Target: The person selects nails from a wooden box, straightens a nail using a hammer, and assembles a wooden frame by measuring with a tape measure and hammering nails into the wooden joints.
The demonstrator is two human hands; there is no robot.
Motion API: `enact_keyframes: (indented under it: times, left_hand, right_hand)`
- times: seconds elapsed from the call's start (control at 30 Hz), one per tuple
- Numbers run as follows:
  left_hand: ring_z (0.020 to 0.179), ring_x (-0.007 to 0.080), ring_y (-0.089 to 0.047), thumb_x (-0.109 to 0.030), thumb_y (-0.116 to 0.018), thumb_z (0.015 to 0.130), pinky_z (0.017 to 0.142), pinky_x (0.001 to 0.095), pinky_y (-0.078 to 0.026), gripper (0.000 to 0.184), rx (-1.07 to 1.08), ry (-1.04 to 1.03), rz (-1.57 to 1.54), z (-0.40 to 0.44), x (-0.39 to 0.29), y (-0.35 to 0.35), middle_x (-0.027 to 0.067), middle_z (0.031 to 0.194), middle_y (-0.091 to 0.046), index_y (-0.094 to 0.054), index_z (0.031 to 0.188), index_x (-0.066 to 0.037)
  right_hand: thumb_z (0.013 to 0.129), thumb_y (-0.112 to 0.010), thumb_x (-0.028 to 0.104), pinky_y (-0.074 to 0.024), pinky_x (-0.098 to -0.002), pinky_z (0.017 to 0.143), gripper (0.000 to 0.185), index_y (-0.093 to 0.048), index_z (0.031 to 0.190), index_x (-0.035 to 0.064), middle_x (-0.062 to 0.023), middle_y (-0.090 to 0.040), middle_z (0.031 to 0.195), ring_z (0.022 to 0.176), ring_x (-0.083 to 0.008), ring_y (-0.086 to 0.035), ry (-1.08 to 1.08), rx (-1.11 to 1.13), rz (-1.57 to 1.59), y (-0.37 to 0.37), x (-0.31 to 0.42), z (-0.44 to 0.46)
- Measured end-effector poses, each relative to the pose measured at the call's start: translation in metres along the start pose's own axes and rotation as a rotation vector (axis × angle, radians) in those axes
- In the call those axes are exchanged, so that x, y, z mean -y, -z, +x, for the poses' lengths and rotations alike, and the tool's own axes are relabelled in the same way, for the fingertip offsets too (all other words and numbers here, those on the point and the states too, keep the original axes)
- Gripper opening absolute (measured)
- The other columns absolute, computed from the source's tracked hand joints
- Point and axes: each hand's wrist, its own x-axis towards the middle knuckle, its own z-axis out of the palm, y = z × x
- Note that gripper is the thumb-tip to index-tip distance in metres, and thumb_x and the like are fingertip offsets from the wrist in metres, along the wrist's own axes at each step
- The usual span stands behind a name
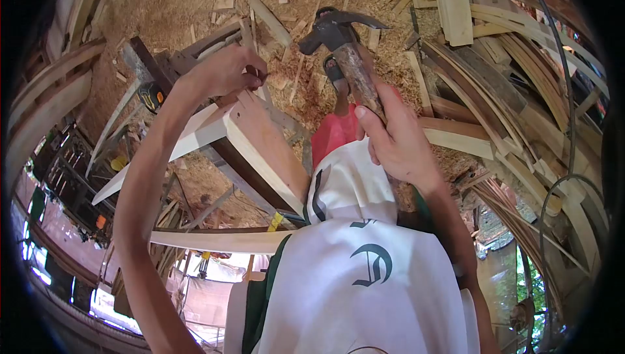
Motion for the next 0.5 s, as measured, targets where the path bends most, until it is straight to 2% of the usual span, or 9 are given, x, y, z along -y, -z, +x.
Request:
enact_keyframes:
  times: [0.03, 0.1, 0.17, 0.2, 0.23, 0.3, 0.37, 0.47, 0.5]
  left_hand:
    - [0.088, 0.0327, -0.071, -0.003, -0.079, 0.081, 0.081, 0.0432, -0.054, 0.019, 0.004, 0.009, -0.026, -0.001, -0.004, 0.002, 0.0157, 0.091, -0.075, -0.074, 0.098, 0.002]
    - [0.088, 0.0318, -0.072, -0.003, -0.079, 0.082, 0.081, 0.0429, -0.054, 0.018, 0.010, 0.019, -0.053, -0.002, -0.006, 0.002, 0.0152, 0.092, -0.076, -0.075, 0.098, 0.002]
    - [0.087, 0.0291, -0.073, -0.004, -0.079, 0.083, 0.081, 0.0420, -0.055, 0.016, -0.001, 0.014, -0.058, -0.001, -0.003, 0.001, 0.0137, 0.092, -0.077, -0.075, 0.097, 0.002]
    - [0.087, 0.0291, -0.073, -0.004, -0.079, 0.083, 0.081, 0.0420, -0.055, 0.016, 0.000, 0.015, -0.058, -0.001, -0.006, 0.003, 0.0137, 0.092, -0.077, -0.075, 0.097, 0.002]
    - [0.088, 0.0282, -0.073, -0.004, -0.079, 0.084, 0.081, 0.0415, -0.055, 0.015, 0.020, 0.022, -0.043, -0.002, -0.011, 0.007, 0.0135, 0.092, -0.077, -0.075, 0.097, 0.002]
    - [0.088, 0.0274, -0.073, -0.004, -0.079, 0.084, 0.081, 0.0409, -0.055, 0.015, 0.045, 0.023, -0.027, 0.000, -0.011, 0.008, 0.0134, 0.091, -0.077, -0.075, 0.098, 0.002]
    - [0.088, 0.0274, -0.073, -0.005, -0.079, 0.084, 0.081, 0.0406, -0.055, 0.015, 0.001, -0.039, -0.050, 0.001, -0.001, 0.001, 0.0137, 0.090, -0.077, -0.076, 0.097, 0.002]
    - [0.088, 0.0282, -0.073, -0.003, -0.078, 0.084, 0.082, 0.0404, -0.055, 0.013, 0.013, -0.006, -0.045, 0.000, -0.004, 0.003, 0.0138, 0.090, -0.076, -0.076, 0.096, 0.002]
    - [0.088, 0.0282, -0.073, -0.003, -0.078, 0.084, 0.082, 0.0404, -0.055, 0.013, 0.014, 0.002, -0.051, 0.000, -0.005, 0.002, 0.0138, 0.090, -0.076, -0.076, 0.096, 0.002]
  right_hand:
    - [0.104, -0.059, 0.023, -0.0492, -0.0516, 0.066, 0.028, -0.050, 0.109, -0.0031, -0.0231, -0.064, 0.079, 0.072, -0.0419, -0.066, -0.008, 0.005, 0.094, -0.005, 0.001, 0.001]
    - [0.106, -0.057, 0.023, -0.0501, -0.0490, 0.060, 0.026, -0.050, 0.108, -0.0025, -0.0193, -0.064, 0.075, 0.063, -0.0357, -0.067, -0.017, 0.011, 0.189, -0.016, 0.005, 0.005]
    - [0.108, -0.052, 0.023, -0.0480, -0.0399, 0.048, 0.024, -0.049, 0.103, -0.0005, -0.0097, -0.060, 0.070, 0.052, -0.0215, -0.062, -0.298, 0.086, 0.433, -0.029, 0.012, 0.010]
    - [0.110, -0.050, 0.024, -0.0446, -0.0304, 0.042, 0.021, -0.050, 0.118, 0.0039, -0.0032, -0.055, 0.075, 0.048, -0.0116, -0.054, -0.332, 0.127, 0.517, -0.039, 0.008, 0.013]
    - [0.110, -0.050, 0.024, -0.0446, -0.0304, 0.042, 0.021, -0.050, 0.118, 0.0039, -0.0032, -0.055, 0.075, 0.048, -0.0116, -0.054, -0.333, 0.127, 0.519, -0.047, 0.003, 0.014]
    - [0.110, -0.050, 0.024, -0.0445, -0.0305, 0.041, 0.019, -0.048, 0.108, 0.0052, -0.0035, -0.055, 0.074, 0.048, -0.0124, -0.054, -0.368, 0.279, 0.510, -0.055, -0.005, 0.016]
    - [0.110, -0.051, 0.026, -0.0438, -0.0309, 0.041, 0.020, -0.048, 0.106, 0.0062, -0.0039, -0.054, 0.074, 0.047, -0.0132, -0.052, -0.385, 0.278, 0.561, -0.045, -0.004, 0.014]
    - [0.109, -0.050, 0.026, -0.0454, -0.0337, 0.039, 0.025, -0.046, 0.104, 0.0018, -0.0056, -0.055, 0.069, 0.044, -0.0163, -0.055, -0.355, 0.056, 0.567, -0.033, 0.002, 0.012]
    - [0.109, -0.050, 0.026, -0.0454, -0.0337, 0.039, 0.025, -0.046, 0.104, 0.0018, -0.0056, -0.055, 0.069, 0.044, -0.0163, -0.055, -0.358, 0.065, 0.566, -0.035, 0.002, 0.011]
